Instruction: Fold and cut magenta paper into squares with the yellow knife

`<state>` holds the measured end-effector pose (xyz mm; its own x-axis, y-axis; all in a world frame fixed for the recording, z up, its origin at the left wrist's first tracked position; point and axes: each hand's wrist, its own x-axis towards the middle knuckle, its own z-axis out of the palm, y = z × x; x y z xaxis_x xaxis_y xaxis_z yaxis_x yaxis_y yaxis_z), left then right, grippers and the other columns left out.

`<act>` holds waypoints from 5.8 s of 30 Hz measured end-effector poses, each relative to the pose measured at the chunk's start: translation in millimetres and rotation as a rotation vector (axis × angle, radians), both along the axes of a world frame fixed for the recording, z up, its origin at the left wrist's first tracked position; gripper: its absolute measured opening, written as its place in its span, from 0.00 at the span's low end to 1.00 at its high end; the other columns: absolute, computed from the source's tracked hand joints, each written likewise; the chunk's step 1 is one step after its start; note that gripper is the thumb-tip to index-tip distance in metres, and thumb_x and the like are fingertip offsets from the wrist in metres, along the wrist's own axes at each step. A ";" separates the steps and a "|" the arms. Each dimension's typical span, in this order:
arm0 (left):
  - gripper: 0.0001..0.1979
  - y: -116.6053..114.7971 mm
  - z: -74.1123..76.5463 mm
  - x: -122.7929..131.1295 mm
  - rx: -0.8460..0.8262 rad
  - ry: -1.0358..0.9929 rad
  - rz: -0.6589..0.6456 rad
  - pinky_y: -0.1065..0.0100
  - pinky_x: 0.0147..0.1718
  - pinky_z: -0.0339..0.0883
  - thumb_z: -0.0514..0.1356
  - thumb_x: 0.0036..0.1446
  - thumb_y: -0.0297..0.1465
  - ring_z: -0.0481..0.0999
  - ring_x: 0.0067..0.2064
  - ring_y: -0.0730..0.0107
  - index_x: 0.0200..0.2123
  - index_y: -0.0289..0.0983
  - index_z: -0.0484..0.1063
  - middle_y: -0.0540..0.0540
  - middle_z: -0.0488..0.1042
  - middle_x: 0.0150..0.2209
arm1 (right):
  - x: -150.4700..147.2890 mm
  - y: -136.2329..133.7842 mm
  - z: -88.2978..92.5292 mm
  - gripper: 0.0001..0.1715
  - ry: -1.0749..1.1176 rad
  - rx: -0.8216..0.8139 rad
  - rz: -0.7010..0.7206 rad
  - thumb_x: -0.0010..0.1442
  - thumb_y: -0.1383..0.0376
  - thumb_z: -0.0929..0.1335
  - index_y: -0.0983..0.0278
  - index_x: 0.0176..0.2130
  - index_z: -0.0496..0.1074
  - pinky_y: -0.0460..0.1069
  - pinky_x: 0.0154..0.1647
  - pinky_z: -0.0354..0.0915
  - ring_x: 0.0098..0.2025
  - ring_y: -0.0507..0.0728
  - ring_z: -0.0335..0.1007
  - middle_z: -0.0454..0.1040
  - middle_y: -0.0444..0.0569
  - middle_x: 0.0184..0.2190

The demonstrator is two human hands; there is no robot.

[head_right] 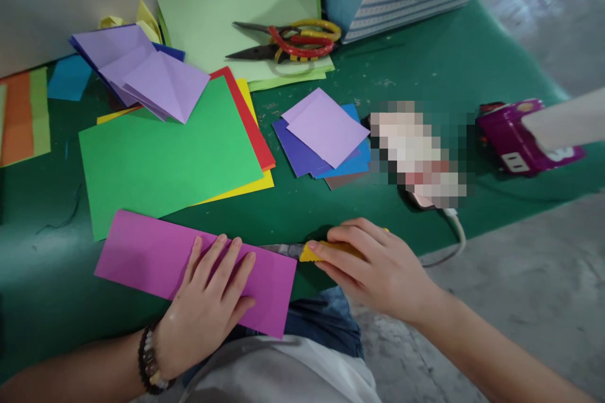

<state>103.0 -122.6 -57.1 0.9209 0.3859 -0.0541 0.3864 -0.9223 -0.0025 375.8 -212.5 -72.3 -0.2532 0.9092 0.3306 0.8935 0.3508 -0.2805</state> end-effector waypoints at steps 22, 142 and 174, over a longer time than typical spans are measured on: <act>0.30 -0.9 0.5 0.8 0.048 0.027 -0.005 0.42 0.60 0.52 0.49 0.66 0.44 0.58 0.64 0.45 0.61 0.28 0.63 0.37 0.64 0.63 | -14.6 18.1 -1.5 0.13 -0.005 0.018 0.055 0.58 0.70 0.70 0.63 0.45 0.72 0.51 0.36 0.68 0.38 0.56 0.67 0.71 0.51 0.36; 0.24 6.6 -2.1 -9.7 0.019 0.012 -0.076 0.58 0.54 0.71 0.50 0.64 0.26 0.62 0.64 0.46 0.62 0.26 0.62 0.32 0.65 0.62 | 5.7 24.3 13.3 0.20 0.029 -0.150 0.292 0.62 0.73 0.65 0.66 0.54 0.70 0.51 0.42 0.70 0.43 0.56 0.66 0.71 0.53 0.40; 0.26 5.6 -2.3 -6.4 0.089 0.072 -0.130 0.58 0.60 0.64 0.54 0.64 0.31 0.62 0.64 0.47 0.61 0.21 0.62 0.31 0.64 0.62 | 3.2 23.4 11.4 0.23 0.053 -0.193 0.271 0.62 0.74 0.65 0.66 0.56 0.68 0.51 0.44 0.69 0.45 0.56 0.66 0.70 0.53 0.41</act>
<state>96.6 -117.1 -59.5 0.9585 0.2698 -0.0926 0.2595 -0.9595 -0.1092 379.0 -189.0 -60.9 -0.4814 0.8582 0.1784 0.7572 0.5096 -0.4086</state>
